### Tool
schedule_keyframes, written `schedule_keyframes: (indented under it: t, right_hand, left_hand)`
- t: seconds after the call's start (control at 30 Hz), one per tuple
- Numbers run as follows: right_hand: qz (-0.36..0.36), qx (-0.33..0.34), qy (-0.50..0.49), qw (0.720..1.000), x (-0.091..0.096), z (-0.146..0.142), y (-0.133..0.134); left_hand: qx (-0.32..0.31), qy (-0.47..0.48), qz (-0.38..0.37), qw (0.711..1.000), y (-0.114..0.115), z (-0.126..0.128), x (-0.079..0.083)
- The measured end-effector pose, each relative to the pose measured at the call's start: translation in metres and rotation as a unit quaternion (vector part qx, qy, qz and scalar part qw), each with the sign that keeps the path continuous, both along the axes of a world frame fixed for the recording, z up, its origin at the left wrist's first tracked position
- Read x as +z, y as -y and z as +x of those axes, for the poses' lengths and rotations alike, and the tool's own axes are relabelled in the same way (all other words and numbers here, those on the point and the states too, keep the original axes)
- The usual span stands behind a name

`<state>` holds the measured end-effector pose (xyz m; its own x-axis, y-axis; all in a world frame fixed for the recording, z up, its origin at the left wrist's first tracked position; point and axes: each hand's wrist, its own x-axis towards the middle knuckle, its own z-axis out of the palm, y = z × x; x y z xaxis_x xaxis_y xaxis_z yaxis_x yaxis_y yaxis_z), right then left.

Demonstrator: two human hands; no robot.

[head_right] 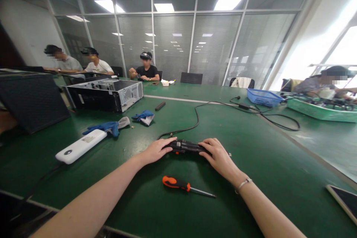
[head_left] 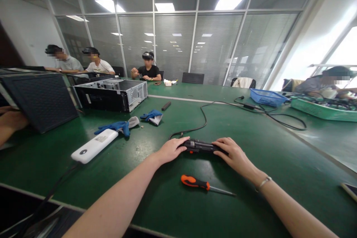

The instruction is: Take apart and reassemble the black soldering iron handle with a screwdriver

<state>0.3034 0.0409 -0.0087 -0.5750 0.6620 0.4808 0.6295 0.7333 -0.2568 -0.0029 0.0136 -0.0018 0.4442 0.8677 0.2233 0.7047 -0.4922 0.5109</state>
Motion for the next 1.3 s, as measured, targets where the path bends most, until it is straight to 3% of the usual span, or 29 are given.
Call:
schedule_keyframes:
  t: [0.37, 0.77, 1.0, 1.1, 1.2, 1.3]
  right_hand:
    - [-0.041, -0.036, 0.071, 0.996, 0.002, -0.001, 0.006]
    - [-0.048, -0.038, 0.108, 0.992, 0.004, -0.006, 0.011]
    - [0.029, -0.057, 0.045, 0.997, 0.021, -0.027, 0.043]
    - [-0.037, 0.014, 0.047, 0.998, 0.037, -0.049, 0.069]
    - [-0.143, 0.078, 0.135, 0.977, 0.048, -0.069, 0.092]
    - [-0.162, 0.103, 0.162, 0.968, 0.057, -0.079, 0.099]
  left_hand:
    - [-0.015, 0.038, -0.001, 0.999, -0.007, 0.004, 0.000]
    - [0.023, -0.011, 0.024, 0.999, 0.002, 0.008, 0.000]
    - [0.017, -0.008, 0.020, 1.000, 0.000, 0.011, -0.005]
    - [0.015, -0.001, 0.023, 1.000, 0.000, 0.010, -0.006]
    - [0.001, 0.026, 0.009, 1.000, 0.000, 0.007, -0.005]
    - [-0.027, 0.073, -0.013, 0.997, 0.001, 0.002, -0.003]
